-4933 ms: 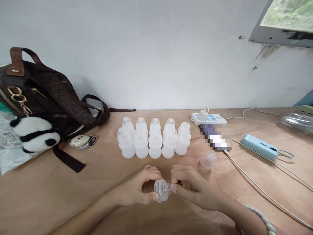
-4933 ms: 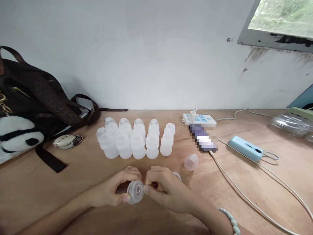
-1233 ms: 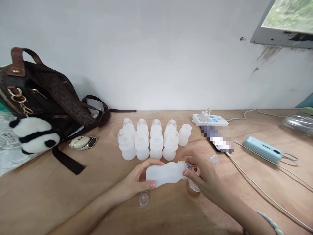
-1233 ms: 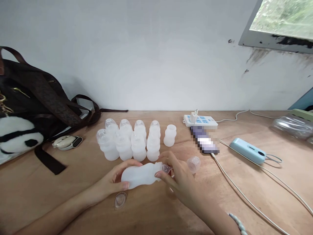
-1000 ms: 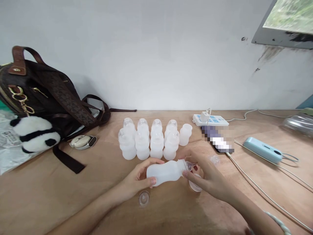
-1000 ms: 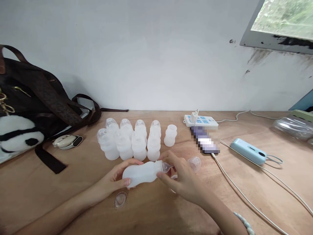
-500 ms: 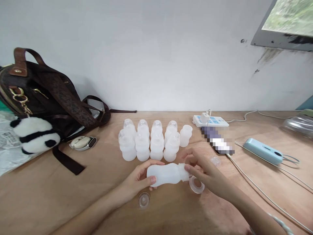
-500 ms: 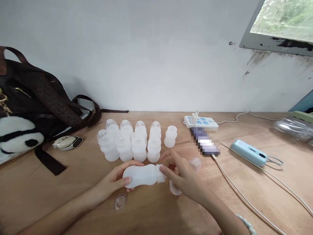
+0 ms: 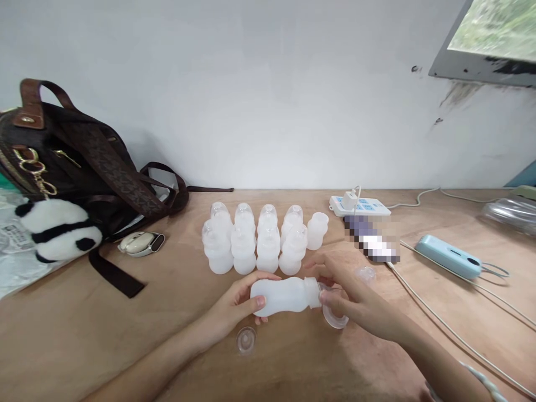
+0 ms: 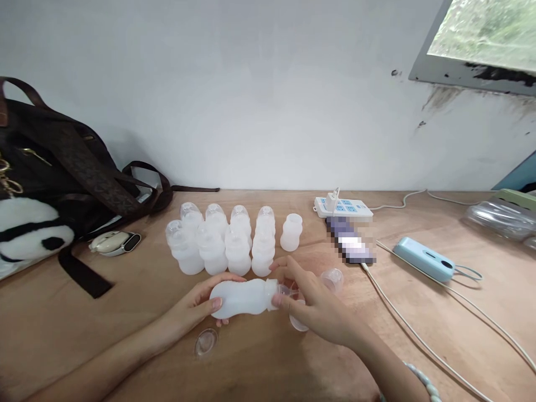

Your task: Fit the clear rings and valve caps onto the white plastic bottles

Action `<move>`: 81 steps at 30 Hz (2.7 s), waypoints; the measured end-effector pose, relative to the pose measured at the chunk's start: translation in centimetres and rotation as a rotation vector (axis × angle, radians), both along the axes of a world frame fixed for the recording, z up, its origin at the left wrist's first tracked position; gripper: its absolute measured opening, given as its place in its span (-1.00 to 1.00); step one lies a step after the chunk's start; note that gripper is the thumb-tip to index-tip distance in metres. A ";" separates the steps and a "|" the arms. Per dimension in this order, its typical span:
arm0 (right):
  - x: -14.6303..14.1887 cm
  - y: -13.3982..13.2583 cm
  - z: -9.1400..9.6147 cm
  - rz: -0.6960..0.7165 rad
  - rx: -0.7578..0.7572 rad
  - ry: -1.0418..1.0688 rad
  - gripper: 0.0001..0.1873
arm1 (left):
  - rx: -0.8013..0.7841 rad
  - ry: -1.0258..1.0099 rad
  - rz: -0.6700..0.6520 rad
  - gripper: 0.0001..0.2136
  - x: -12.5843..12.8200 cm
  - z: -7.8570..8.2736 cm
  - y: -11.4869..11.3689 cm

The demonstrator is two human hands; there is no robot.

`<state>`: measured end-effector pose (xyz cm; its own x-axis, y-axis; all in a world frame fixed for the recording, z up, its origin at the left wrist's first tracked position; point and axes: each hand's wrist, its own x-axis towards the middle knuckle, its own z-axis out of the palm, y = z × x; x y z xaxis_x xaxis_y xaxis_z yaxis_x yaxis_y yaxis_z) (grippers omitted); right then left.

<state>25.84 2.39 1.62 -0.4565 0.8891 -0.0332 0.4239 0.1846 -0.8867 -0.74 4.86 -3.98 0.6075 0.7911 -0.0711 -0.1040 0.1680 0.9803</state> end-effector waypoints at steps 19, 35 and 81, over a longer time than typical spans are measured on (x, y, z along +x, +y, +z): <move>-1.5 0.1 -1.2 -0.249 -0.324 0.190 -0.60 | 0.542 0.107 0.130 -0.52 -0.2 -1.4 -1.3; 3.4 1.4 0.8 -0.744 0.679 -0.625 -0.61 | 0.328 0.108 0.185 -0.59 0.1 -0.6 -0.8; -2.2 -1.1 -1.8 -0.286 0.351 0.014 -0.70 | 0.282 0.120 0.019 -0.56 0.0 -0.1 -1.0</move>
<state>23.66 1.29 -0.17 -0.1891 0.9359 0.2973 0.4896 0.3523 -0.7976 -0.71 3.90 -4.11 0.5926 0.8013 0.0822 0.0151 -0.1131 0.9935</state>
